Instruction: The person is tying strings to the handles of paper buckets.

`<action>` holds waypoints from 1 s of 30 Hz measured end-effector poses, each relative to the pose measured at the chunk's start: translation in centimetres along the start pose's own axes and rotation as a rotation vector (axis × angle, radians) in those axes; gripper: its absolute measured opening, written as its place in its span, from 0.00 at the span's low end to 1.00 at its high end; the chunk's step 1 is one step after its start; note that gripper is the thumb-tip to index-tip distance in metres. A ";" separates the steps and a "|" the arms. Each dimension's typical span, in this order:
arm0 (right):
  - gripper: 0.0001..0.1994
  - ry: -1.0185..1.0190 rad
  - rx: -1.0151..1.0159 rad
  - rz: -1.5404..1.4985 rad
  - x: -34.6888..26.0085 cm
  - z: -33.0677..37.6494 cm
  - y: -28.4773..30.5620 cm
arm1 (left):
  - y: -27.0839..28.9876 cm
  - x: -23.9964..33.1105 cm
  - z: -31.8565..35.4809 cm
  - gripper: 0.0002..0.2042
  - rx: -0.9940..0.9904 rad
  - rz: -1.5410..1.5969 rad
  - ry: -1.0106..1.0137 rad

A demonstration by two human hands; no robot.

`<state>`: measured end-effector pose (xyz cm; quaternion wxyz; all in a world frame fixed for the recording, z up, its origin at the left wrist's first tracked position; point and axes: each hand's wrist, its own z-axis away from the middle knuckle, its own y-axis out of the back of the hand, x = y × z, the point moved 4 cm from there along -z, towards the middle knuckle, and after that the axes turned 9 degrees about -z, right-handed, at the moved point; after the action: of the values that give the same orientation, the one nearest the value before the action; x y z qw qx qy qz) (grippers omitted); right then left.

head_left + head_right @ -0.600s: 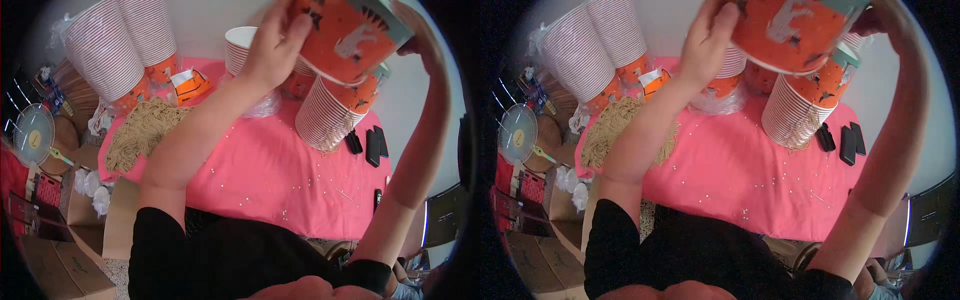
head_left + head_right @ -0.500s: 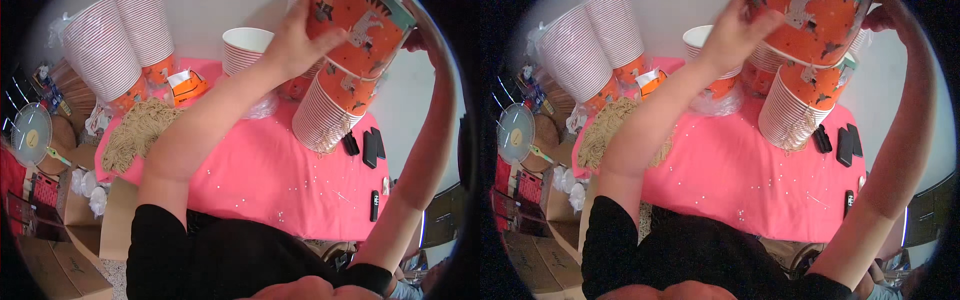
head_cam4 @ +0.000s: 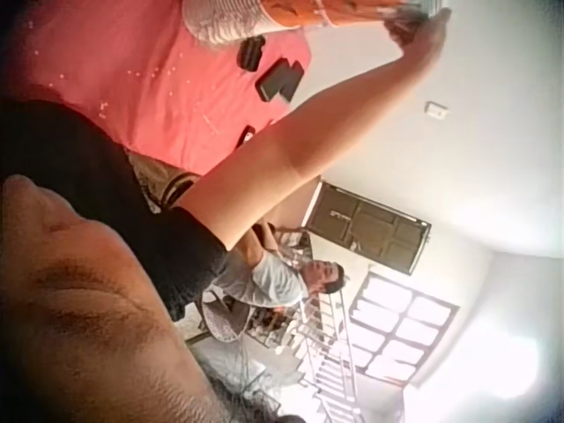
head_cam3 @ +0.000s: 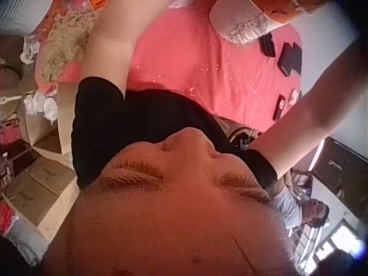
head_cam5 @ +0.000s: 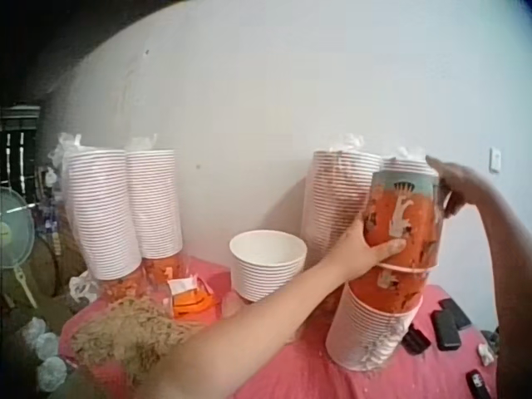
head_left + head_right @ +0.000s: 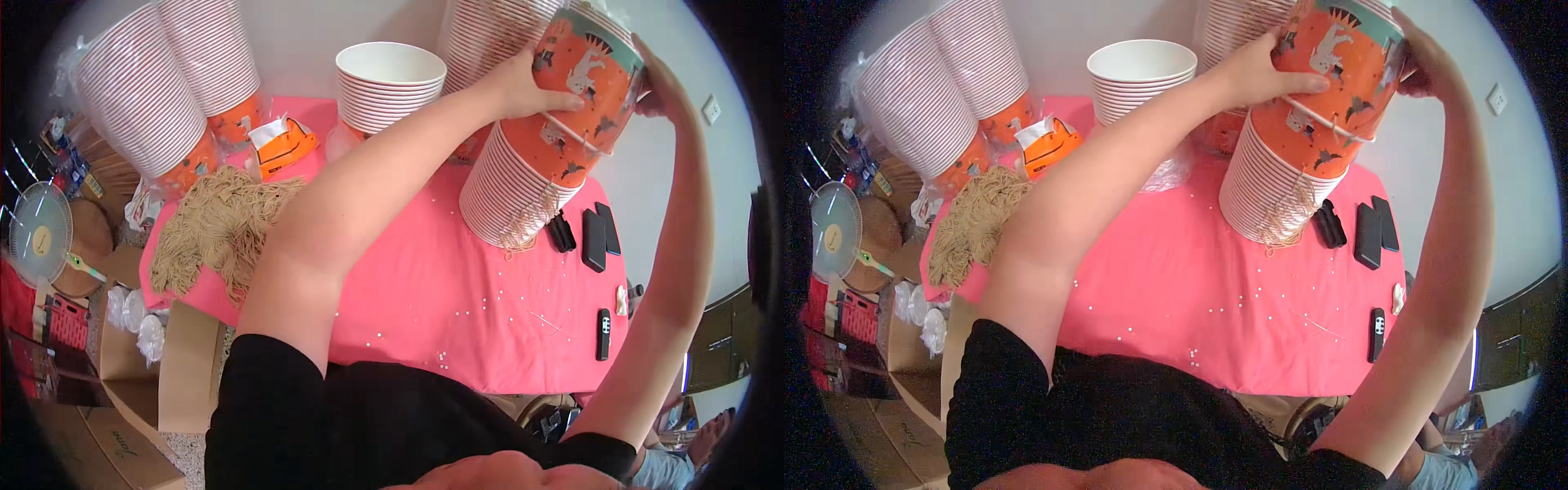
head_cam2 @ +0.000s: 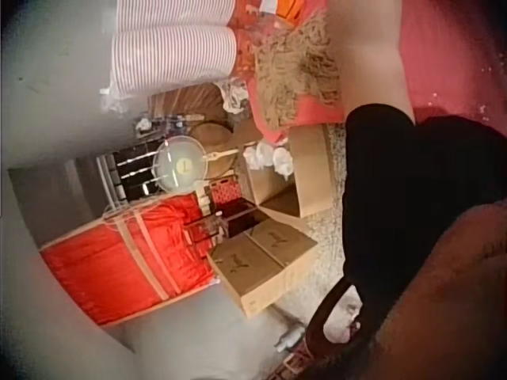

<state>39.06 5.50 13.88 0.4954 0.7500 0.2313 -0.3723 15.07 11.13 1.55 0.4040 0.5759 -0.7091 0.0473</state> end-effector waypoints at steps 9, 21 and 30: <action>0.44 -0.002 0.016 0.077 1.6 4.8 -4.0 | -1.3 -1.9 3.7 0.53 -0.013 -0.096 0.032; 0.43 0.015 0.132 0.069 4.8 4.8 -3.4 | -3.6 -1.1 13.1 0.43 0.177 -0.393 -0.026; 0.14 1.296 0.266 0.447 -3.4 15.3 -14.9 | 1.9 -1.2 28.5 0.17 -0.351 -0.291 0.254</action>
<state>21.29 -2.43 4.49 0.2264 0.9048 0.2728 0.2359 -1.32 -2.47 -17.58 0.5860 0.5822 -0.5600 -0.0632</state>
